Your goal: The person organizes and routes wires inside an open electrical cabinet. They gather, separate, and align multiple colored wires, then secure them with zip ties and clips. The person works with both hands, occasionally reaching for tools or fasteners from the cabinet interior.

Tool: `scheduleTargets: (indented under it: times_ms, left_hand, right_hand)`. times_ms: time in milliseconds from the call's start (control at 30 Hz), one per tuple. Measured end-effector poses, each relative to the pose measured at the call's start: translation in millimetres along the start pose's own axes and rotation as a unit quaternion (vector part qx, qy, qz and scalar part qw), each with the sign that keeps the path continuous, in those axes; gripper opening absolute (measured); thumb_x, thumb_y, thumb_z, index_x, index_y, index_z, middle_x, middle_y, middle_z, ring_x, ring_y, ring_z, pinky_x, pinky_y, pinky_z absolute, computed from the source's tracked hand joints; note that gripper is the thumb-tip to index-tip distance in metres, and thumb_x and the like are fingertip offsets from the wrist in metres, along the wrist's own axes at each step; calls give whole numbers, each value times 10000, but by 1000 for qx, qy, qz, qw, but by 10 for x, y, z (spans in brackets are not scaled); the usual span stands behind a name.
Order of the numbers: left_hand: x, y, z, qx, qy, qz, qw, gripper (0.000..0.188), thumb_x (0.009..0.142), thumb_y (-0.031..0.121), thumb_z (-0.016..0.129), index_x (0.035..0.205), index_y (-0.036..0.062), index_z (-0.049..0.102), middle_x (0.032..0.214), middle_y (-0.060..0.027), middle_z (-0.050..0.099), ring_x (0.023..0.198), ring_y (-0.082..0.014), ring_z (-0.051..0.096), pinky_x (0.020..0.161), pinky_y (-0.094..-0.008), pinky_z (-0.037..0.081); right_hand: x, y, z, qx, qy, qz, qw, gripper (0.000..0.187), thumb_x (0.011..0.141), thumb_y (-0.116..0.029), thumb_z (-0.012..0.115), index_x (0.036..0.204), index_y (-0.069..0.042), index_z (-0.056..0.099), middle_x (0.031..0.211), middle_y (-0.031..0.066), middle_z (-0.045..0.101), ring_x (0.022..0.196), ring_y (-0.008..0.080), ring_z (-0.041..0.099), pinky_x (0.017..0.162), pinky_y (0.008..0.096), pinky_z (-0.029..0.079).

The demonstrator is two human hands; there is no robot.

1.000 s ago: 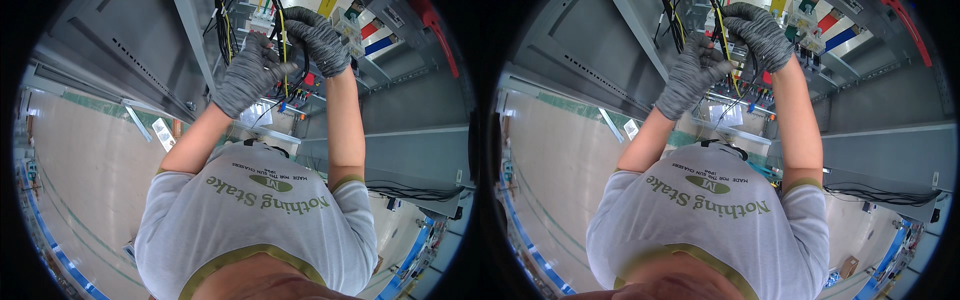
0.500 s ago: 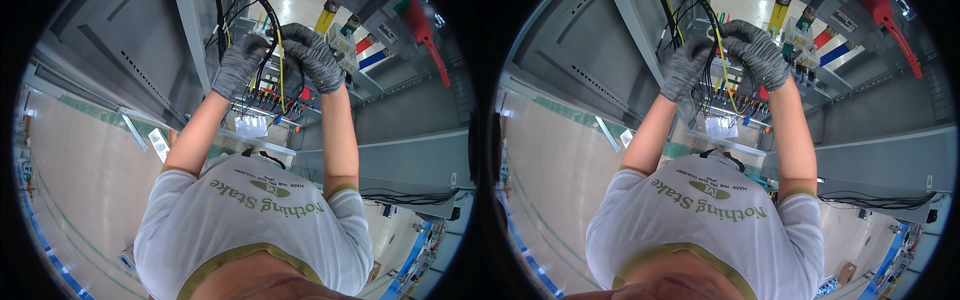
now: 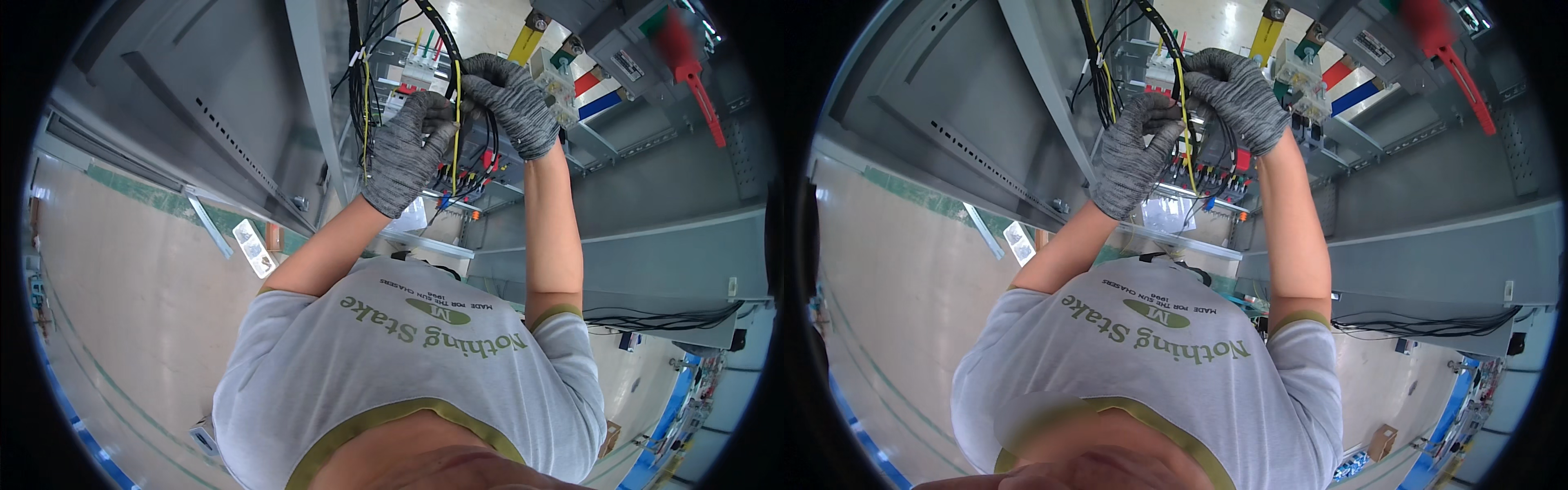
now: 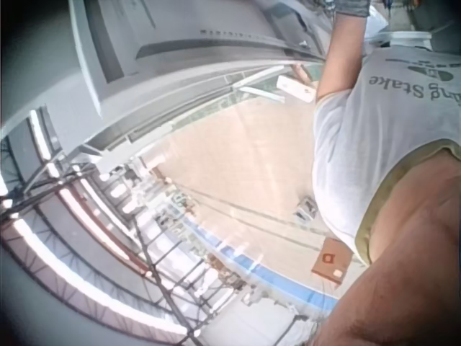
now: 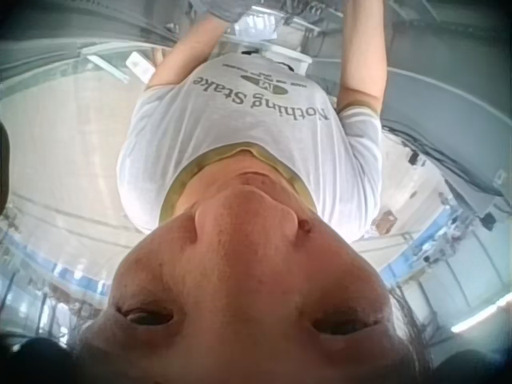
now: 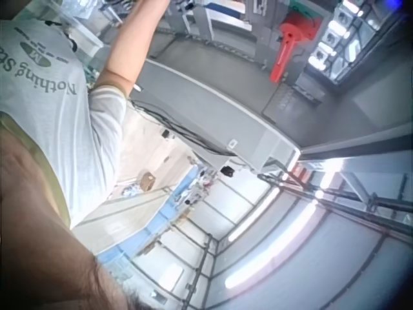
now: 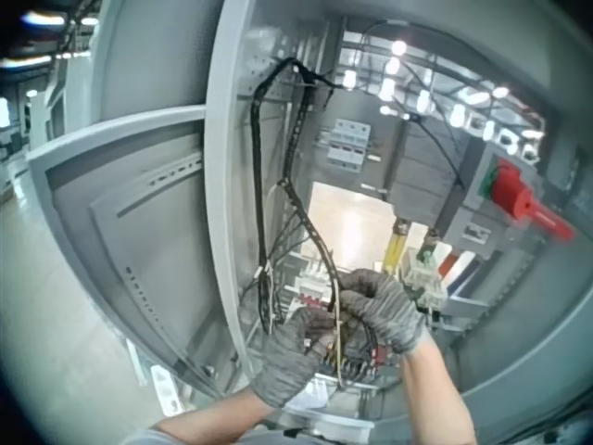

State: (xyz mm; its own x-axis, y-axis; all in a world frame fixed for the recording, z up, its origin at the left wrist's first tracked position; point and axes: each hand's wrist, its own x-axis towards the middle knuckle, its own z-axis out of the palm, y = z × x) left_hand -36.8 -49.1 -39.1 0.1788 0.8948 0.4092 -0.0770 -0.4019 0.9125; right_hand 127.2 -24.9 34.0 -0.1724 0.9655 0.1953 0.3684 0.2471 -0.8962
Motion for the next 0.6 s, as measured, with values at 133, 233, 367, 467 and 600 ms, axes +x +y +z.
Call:
scheduleTargets:
  times_ms: [133,233,367,467,600]
  left_hand:
    - [-6,-77,86,-160,18,-47,986,219,850,45,636,1051,33,550,973,-71,613,919,-111,592,790,-240,486]
    - [70,51,-90,-240,-37,-83,966,173,862,77,628,1019,31,572,931,-53,617,893,-99,585,769,-242,483]
    - [171,43,-256,-235,-46,-98,966,200,845,114,654,1007,7,608,851,-51,630,821,-115,596,764,-261,488]
    - [213,133,-438,-101,-62,-67,991,219,836,92,652,1027,-3,606,881,-64,643,812,-124,600,765,-266,494]
    - [242,118,-622,-87,-27,-100,991,216,873,160,614,1016,-2,608,887,-68,647,760,-110,584,716,-236,481]
  right_hand:
    - [9,-96,71,40,-8,40,998,240,848,-145,635,1029,13,629,819,49,645,664,79,573,608,208,477]
    - [21,-59,88,78,-6,39,996,235,837,-143,654,1018,6,635,776,19,625,590,53,528,518,186,422]
    - [48,-56,67,101,-34,50,993,196,837,-141,649,970,2,633,718,-10,579,534,36,461,462,189,351]
    - [73,-56,31,161,-45,65,984,179,842,-165,637,924,-6,633,683,-22,551,508,33,427,446,188,317]
    - [74,-163,100,118,-13,81,990,197,863,-239,615,866,-43,626,636,-42,513,479,28,393,434,183,281]
